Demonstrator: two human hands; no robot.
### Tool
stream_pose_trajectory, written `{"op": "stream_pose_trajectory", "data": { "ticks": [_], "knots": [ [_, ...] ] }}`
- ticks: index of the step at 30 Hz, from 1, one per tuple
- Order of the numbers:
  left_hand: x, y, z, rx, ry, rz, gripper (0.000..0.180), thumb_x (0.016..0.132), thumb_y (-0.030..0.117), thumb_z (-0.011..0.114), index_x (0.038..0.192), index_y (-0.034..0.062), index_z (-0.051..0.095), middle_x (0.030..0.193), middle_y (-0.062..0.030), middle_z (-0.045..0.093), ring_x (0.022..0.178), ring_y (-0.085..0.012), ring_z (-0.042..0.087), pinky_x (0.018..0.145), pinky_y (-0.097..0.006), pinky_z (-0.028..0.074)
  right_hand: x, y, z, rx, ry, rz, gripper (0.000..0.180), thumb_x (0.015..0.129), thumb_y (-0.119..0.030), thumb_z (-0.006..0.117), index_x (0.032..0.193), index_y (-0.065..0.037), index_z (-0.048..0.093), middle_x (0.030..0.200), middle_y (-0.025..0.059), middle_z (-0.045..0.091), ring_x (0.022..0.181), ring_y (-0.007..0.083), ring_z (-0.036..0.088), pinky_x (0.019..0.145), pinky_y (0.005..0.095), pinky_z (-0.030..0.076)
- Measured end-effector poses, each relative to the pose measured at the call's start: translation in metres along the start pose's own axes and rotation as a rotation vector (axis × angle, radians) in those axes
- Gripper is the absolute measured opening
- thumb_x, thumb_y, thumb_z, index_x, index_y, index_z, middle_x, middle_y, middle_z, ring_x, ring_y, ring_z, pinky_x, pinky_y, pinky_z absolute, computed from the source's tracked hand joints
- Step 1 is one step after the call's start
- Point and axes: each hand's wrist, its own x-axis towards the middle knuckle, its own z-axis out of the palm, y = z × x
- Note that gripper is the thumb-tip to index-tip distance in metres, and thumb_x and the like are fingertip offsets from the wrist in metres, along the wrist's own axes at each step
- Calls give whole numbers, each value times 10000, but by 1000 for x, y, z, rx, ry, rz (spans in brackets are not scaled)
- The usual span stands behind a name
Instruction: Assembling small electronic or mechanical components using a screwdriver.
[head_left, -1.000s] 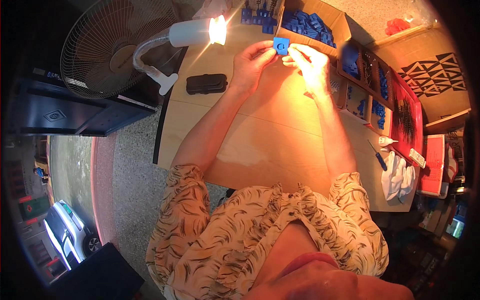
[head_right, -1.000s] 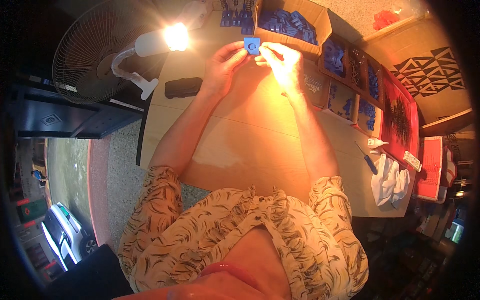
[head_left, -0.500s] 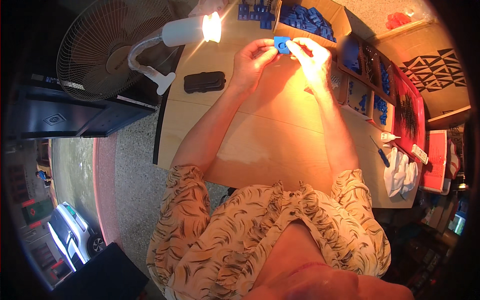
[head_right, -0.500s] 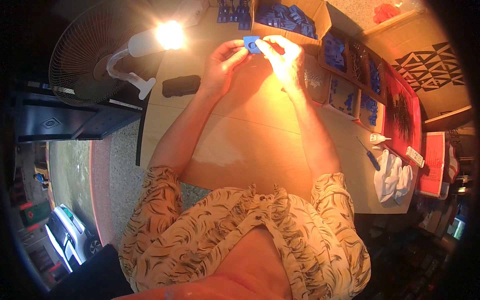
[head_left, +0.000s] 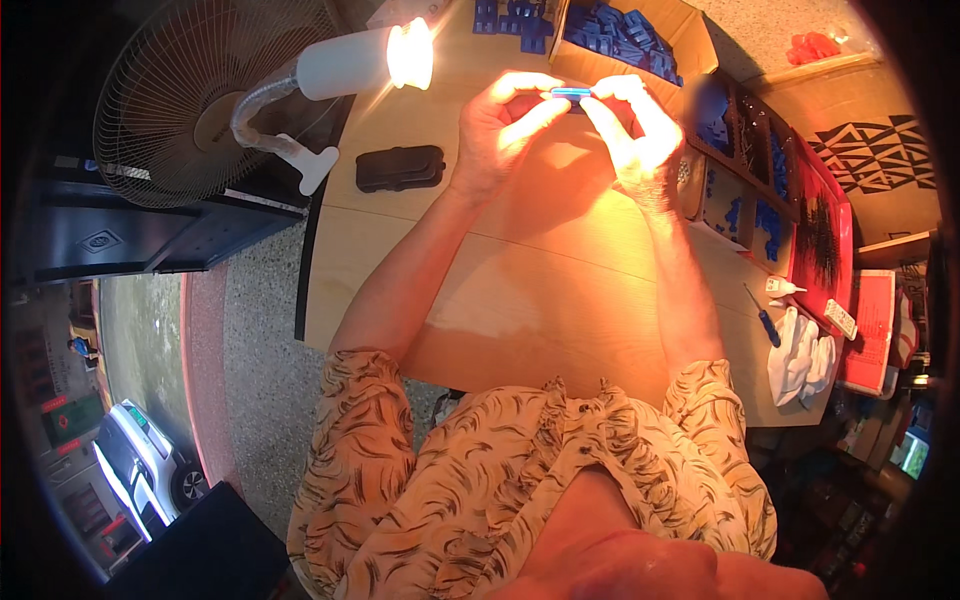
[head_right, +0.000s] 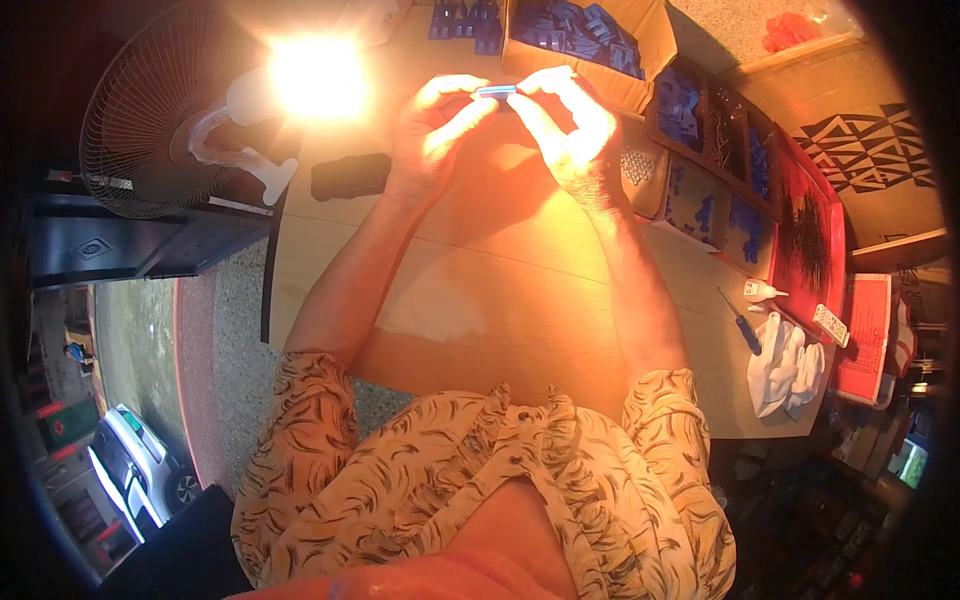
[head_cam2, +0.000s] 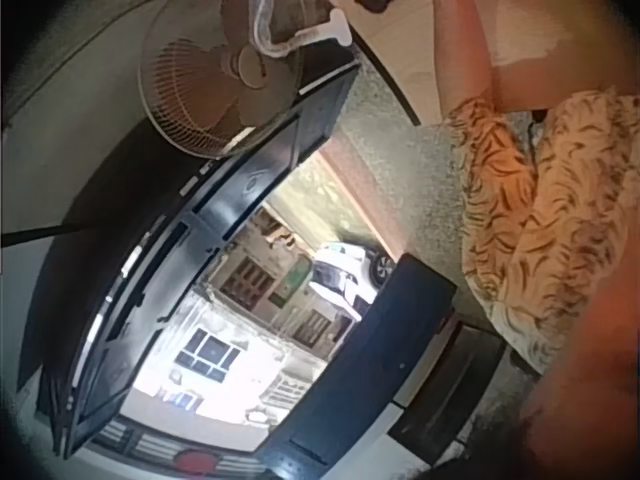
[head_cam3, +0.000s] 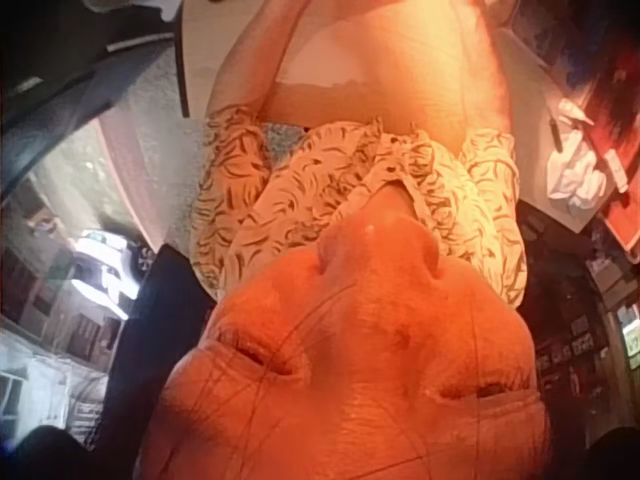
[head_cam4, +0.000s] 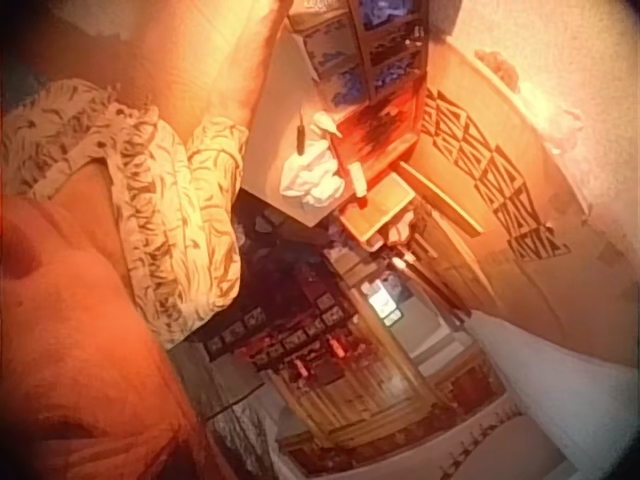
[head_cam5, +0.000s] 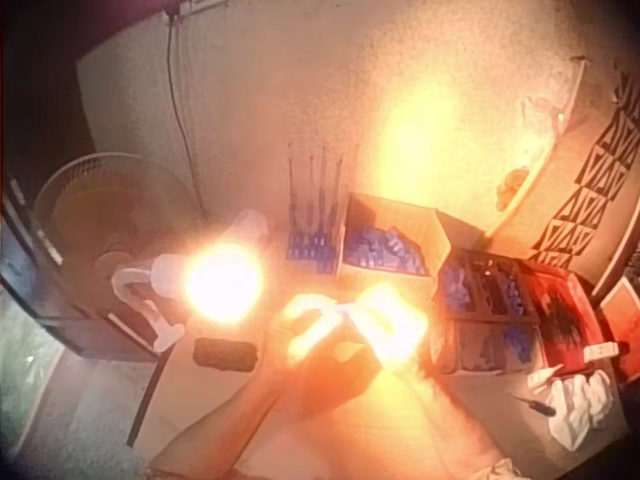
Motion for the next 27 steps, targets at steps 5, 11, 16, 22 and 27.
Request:
{"op": "stream_pose_trajectory", "data": {
  "ticks": [5,11,16,22,27],
  "knots": [
    [-1,1,-1,78,7,24,175,919,-47,671,1088,-2,655,1038,-61,696,975,-128,671,883,-273,554,-2,6,-1,-16,-62,54,111,848,-20,741,908,-25,648,845,32,654,784,121,623,729,257,507],
    [-3,2,0,89,26,-117,179,937,-25,645,1106,31,662,1059,-72,705,1020,-161,648,942,-322,512,-2,7,-4,-56,-79,82,89,857,-26,724,882,-27,639,792,29,648,697,102,604,643,245,494],
    [-1,11,7,6,110,-200,187,879,1,735,1058,-13,686,992,-78,715,925,-145,688,850,-284,564,-1,7,-2,-74,-72,33,65,870,-34,710,870,-13,649,743,23,649,643,69,587,568,225,461],
    [-2,21,8,-35,112,-299,217,885,25,733,1088,-32,686,994,-95,720,913,-158,697,835,-289,569,-1,-7,-4,228,-77,409,61,888,-49,717,906,6,700,772,4,682,670,61,589,575,210,459],
    [-2,19,9,-48,106,-339,246,899,66,728,1125,-24,689,992,-80,720,906,-142,684,822,-273,556,1,-7,-6,265,-60,481,95,884,-74,730,904,17,709,773,22,684,696,70,609,629,220,481]
  ]
}}
